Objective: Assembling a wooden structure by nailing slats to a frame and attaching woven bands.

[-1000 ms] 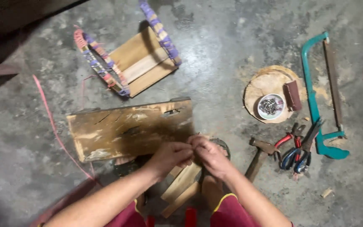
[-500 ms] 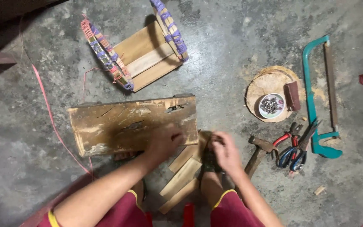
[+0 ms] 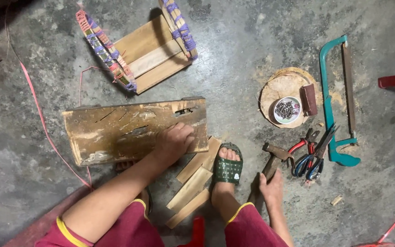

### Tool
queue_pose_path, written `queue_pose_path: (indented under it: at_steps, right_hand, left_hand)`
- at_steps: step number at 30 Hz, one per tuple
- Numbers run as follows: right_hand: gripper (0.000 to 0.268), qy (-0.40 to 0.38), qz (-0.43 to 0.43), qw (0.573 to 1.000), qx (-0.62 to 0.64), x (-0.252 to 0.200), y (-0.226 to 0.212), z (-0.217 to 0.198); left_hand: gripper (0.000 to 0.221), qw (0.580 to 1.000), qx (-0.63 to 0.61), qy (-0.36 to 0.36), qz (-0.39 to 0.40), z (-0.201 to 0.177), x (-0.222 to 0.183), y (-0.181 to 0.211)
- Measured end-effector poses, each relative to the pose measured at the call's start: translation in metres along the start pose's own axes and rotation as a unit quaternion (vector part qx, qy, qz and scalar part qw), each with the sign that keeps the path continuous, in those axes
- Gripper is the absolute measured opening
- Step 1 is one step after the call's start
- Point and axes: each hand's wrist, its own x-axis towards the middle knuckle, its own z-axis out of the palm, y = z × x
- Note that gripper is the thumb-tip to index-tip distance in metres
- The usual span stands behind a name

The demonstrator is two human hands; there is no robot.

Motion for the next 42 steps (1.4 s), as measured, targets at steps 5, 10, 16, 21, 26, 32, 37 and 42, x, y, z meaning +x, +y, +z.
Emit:
queue_pose_path:
  at_steps: [5,10,16,21,26,32,37,42]
  right_hand:
    - [0.063,0.078,-0.040,0.994,0.068,-0.007,-0.010,-0.002]
    - [0.065,0.066,-0.076,0.979,0.179,-0.032,-0.014,-0.030]
    - [0.055,0.055,-0.185,0.960,0.203,-0.050,-0.058,-0.086]
    - [0.049,-0.138,-0.205,0.954,0.169,-0.063,-0.126,-0.110]
    - [0.054,-0.145,-0.268,0.950,0.070,-0.072,-0.150,-0.104]
    - [0.058,-0.103,-0.268,0.955,0.069,-0.082,-0.180,-0.116]
    - [0.054,-0.099,-0.275,0.953,0.079,-0.077,-0.175,-0.109]
    - [0.058,-0.038,-0.443,0.893,0.069,-0.073,-0.186,-0.099]
  left_hand:
    - [0.008,0.998,0.059,0.001,0.016,0.003,0.001,0.003]
    - [0.014,0.984,0.160,0.004,0.079,0.009,0.005,-0.003]
    - [0.019,0.982,0.159,0.020,0.104,0.021,0.004,-0.011]
    - [0.013,0.996,0.024,-0.004,0.089,0.012,0.001,-0.006]
    - [0.019,0.992,-0.011,0.026,0.122,0.013,0.005,-0.005]
    - [0.018,0.994,0.029,0.048,0.096,0.043,-0.003,-0.010]
    - [0.014,0.996,0.046,0.054,0.049,0.044,0.000,0.001]
    - [0.030,1.000,-0.006,0.010,0.013,0.049,-0.002,-0.004]
